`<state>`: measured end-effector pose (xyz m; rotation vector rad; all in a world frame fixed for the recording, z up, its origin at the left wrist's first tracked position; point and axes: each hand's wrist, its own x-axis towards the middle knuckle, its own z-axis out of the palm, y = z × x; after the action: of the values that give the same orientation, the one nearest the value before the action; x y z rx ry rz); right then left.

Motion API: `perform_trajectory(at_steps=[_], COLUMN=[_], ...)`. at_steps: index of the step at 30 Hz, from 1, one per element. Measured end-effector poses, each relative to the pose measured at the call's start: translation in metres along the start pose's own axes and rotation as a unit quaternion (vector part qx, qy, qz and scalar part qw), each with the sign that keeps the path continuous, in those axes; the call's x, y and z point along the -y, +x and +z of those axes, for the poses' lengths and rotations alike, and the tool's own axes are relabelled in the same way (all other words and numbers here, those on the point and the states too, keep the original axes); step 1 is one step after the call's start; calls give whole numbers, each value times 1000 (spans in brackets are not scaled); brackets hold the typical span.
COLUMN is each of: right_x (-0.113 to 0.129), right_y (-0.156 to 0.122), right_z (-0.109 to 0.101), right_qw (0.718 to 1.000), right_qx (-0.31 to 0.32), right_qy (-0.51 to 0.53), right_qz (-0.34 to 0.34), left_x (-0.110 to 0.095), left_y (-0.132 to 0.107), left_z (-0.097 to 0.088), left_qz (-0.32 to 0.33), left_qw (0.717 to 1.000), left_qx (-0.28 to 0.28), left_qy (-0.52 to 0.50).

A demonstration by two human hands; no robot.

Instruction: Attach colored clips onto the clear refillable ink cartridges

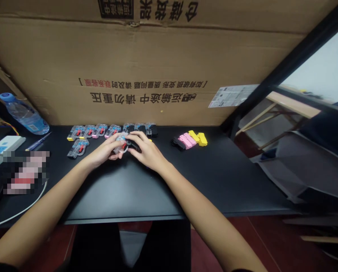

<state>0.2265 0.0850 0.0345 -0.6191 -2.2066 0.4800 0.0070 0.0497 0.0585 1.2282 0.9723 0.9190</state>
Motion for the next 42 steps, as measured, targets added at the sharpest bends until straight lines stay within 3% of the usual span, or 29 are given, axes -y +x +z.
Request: perform_trajectory(at_steps=[4, 7, 10, 13, 16, 22, 29, 33, 42], right_x=[0, 5, 9, 10, 10, 14, 13, 12, 5], right_y=[1, 2, 5, 8, 10, 7, 5, 6, 6], right_z=[1, 1, 2, 1, 1, 5, 11, 14, 6], right_qw=[1000, 991, 954, 914, 892, 888, 926, 919, 925], right_qx=[-27, -50, -44, -19, 2, 44, -46, -97, -3], right_qy=[11, 60, 178, 291, 348, 355, 281, 293, 286], right_qz=[1, 105, 236, 283, 288, 288, 249, 245, 249], left_x=[-2, -5, -8, -7, -3, 11, 8, 6, 5], left_y=[-2, -2, -3, -4, -2, 6, 1, 1, 1], left_z=[4, 2, -4, -8, -8, 5, 9, 8, 4], left_qz=[-16, 7, 35, 85, 142, 140, 154, 157, 174], left_qw=[998, 998, 999, 982, 961, 978, 963, 962, 957], left_qx=[10, 21, 17, -31, -86, -92, -131, -138, -136], left_qy=[-60, -62, 19, 165, 222, 124, 175, 176, 188])
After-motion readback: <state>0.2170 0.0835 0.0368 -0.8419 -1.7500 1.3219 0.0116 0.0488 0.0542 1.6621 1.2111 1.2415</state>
